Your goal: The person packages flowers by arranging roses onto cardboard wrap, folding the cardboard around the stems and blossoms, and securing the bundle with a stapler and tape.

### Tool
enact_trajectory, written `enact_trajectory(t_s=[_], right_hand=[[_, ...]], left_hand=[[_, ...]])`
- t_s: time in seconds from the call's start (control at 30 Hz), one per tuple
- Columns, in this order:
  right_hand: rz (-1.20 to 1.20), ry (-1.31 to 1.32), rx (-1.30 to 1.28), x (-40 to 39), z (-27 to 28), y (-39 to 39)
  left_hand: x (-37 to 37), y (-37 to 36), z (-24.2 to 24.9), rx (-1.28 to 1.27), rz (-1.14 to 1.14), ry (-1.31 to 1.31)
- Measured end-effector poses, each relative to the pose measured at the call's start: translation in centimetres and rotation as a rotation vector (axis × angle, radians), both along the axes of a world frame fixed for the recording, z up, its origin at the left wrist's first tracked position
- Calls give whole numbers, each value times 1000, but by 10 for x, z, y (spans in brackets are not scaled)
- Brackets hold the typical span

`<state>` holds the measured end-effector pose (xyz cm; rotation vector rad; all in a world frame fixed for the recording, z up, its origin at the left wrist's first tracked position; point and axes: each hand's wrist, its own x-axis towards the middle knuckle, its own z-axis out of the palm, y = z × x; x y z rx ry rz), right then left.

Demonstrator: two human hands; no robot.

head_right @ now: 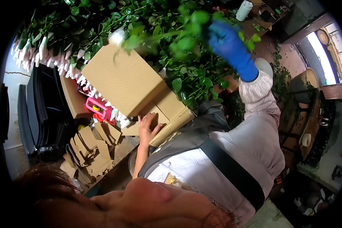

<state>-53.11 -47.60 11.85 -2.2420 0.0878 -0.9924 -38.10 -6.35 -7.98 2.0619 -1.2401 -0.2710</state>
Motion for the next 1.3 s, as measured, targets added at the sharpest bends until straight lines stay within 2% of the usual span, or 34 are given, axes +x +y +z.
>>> enact_trajectory(t_s=[0.07,0.1,0.17,0.23,0.3,0.37,0.43,0.47,0.53,0.6,0.7,0.73,0.8,0.83,0.87,0.9,0.97,1.07,1.17,1.2,1.23,1.27,1.3], right_hand=[[26,177,-8,-10,-22,26],[16,272,-8,-12,-46,38],[173,582,118,-15,-84,55],[143,749,-229,-18,-136,68],[133,996,-350,-21,-162,77],[138,1158,-427,-17,-162,78],[169,1236,-463,-11,-151,68],[152,1236,-424,-8,-154,57],[209,1358,-508,4,-145,57],[333,1457,-639,12,-142,61],[398,1416,-581,10,-122,52],[328,1461,-478,15,-107,44],[43,1129,-266,26,-102,17],[-43,711,-181,32,-109,1],[-302,499,-149,47,-105,-1],[-477,316,-355,58,-123,-15],[-618,416,-900,71,-167,-45],[-305,1082,-535,88,-168,-71],[-499,214,-638,71,-123,-73],[-558,109,-641,68,-105,-71],[-601,177,-657,63,-99,-81],[-726,371,-573,63,-93,-92],[-688,223,-555,56,-89,-112]], left_hand=[[-2,-2,8,5,59,144],[-2,0,3,11,60,125],[-1,5,-15,-1,82,145],[0,3,-15,-43,94,176],[0,2,1,-34,26,181],[8,8,-15,15,-91,-9],[11,7,-16,-17,-139,-37],[9,7,-18,-40,-88,52],[2,1,-3,-86,22,228],[6,3,-2,-33,-63,146],[5,2,1,1,-95,118],[5,1,4,11,-99,128],[5,2,8,24,-105,150],[5,1,10,21,-106,160],[5,1,11,20,-112,168],[4,1,11,39,-117,178],[3,0,12,71,-120,192],[5,1,7,53,-140,149],[3,-2,9,42,-122,150],[3,-2,10,45,-119,148],[2,-2,11,50,-113,157],[2,-2,12,60,-111,168],[3,-1,14,66,-112,172]])
